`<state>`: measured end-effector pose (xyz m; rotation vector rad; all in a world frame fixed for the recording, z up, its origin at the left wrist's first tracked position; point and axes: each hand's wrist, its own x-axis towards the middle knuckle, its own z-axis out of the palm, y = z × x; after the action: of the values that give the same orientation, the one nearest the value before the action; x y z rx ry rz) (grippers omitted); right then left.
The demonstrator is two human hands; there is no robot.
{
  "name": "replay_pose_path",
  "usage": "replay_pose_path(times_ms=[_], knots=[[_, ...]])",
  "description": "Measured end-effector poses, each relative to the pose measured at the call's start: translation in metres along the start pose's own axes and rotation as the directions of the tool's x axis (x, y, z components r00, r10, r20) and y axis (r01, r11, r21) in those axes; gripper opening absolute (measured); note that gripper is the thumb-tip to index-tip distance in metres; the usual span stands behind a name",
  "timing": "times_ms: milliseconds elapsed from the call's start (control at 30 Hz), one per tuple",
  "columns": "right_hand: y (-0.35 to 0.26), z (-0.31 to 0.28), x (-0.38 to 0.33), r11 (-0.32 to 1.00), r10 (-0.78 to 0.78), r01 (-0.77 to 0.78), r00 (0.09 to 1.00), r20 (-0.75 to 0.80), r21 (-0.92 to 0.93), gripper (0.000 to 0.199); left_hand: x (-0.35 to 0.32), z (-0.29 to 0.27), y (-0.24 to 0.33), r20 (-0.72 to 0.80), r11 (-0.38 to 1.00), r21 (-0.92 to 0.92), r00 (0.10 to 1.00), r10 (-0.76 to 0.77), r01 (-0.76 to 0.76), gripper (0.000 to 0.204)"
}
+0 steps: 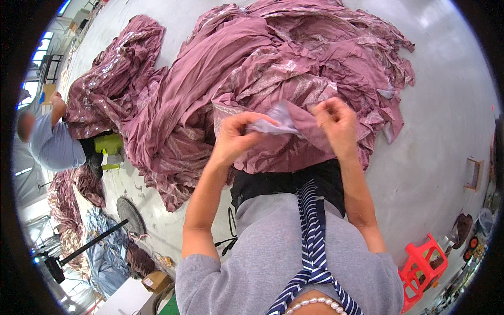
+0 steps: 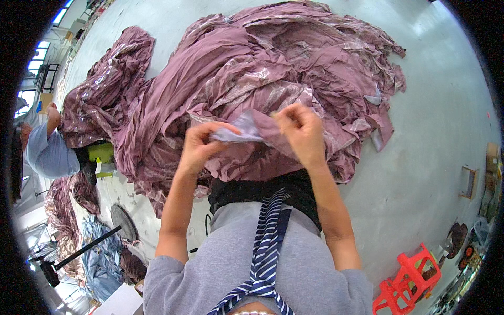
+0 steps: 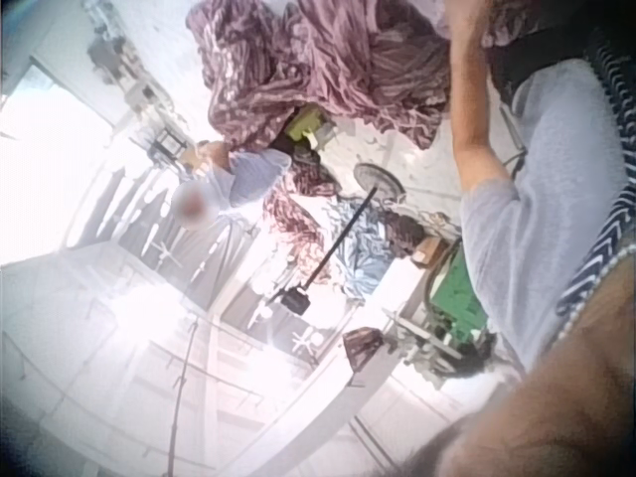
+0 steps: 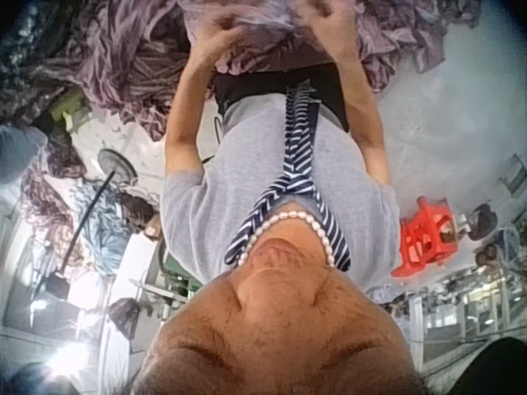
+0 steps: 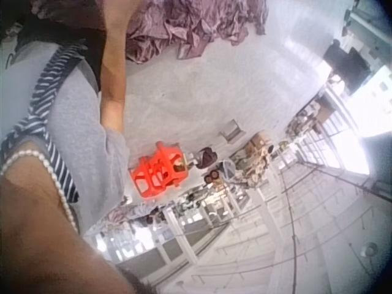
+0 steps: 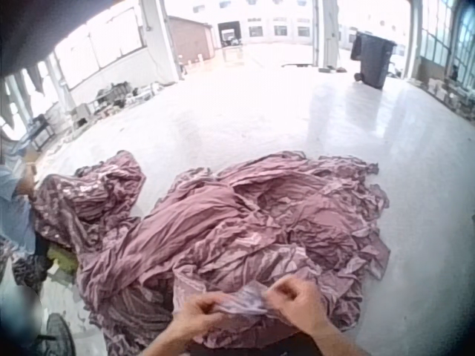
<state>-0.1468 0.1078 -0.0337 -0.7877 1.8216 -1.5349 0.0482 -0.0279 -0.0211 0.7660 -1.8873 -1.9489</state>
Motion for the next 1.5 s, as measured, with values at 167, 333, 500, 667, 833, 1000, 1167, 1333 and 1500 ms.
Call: replay_pose_path(times_ms=[167, 333, 500, 667, 833, 1000, 1167, 1333, 1500], knots=[[-0.003, -0.019, -0.02, 0.958, -0.179, 0.201, 0.976, 0.121, -0.204, 0.023, -0.02, -0.046, -0.019, -0.214, 0.966, -0.254, 0.977, -0.018, -0.038, 0.017], [0.022, -0.005, -0.029, 0.72, -0.467, 0.464, 0.874, 0.135, -0.516, 0.035, -0.02, -0.046, -0.028, -0.344, 0.985, 0.136, 0.937, -0.056, 0.109, 0.019], [0.021, -0.012, -0.011, 0.851, -0.359, 0.353, 0.931, 0.059, -0.389, 0.023, -0.008, -0.038, -0.021, -0.288, 0.812, 0.584, 0.934, 0.21, -0.003, 0.056], [-0.03, -0.021, 0.015, 0.877, -0.31, 0.35, 0.935, 0.169, -0.328, 0.023, 0.012, 0.006, 0.033, 0.056, 0.61, 0.744, 0.935, 0.349, -0.272, 0.093], [-0.058, -0.018, 0.027, 0.783, -0.502, 0.575, 0.81, 0.303, -0.239, 0.03, 0.051, 0.018, 0.055, 0.31, 0.507, 0.688, 0.842, 0.442, -0.519, 0.091], [-0.045, -0.014, -0.005, 0.313, -0.752, 0.853, 0.492, 0.44, -0.418, 0.014, 0.047, 0.002, 0.04, 0.585, 0.31, 0.675, 0.742, 0.328, -0.669, 0.049], [0.025, -0.008, -0.054, 0.326, -0.661, 0.851, 0.516, 0.545, -0.411, 0.019, -0.014, -0.009, 0.036, 0.562, 0.279, 0.806, 0.823, -0.083, -0.522, 0.028], [0.05, -0.002, -0.066, 0.366, -0.614, 0.832, 0.553, 0.564, -0.417, 0.018, -0.015, -0.005, 0.031, 0.462, 0.522, 0.778, 0.882, -0.095, -0.351, 0.03], [0.045, -0.002, -0.065, 0.364, -0.602, 0.82, 0.569, 0.56, -0.442, 0.016, 0.018, 0.021, 0.006, 0.43, 0.362, 0.82, 0.895, 0.123, -0.444, 0.034]])
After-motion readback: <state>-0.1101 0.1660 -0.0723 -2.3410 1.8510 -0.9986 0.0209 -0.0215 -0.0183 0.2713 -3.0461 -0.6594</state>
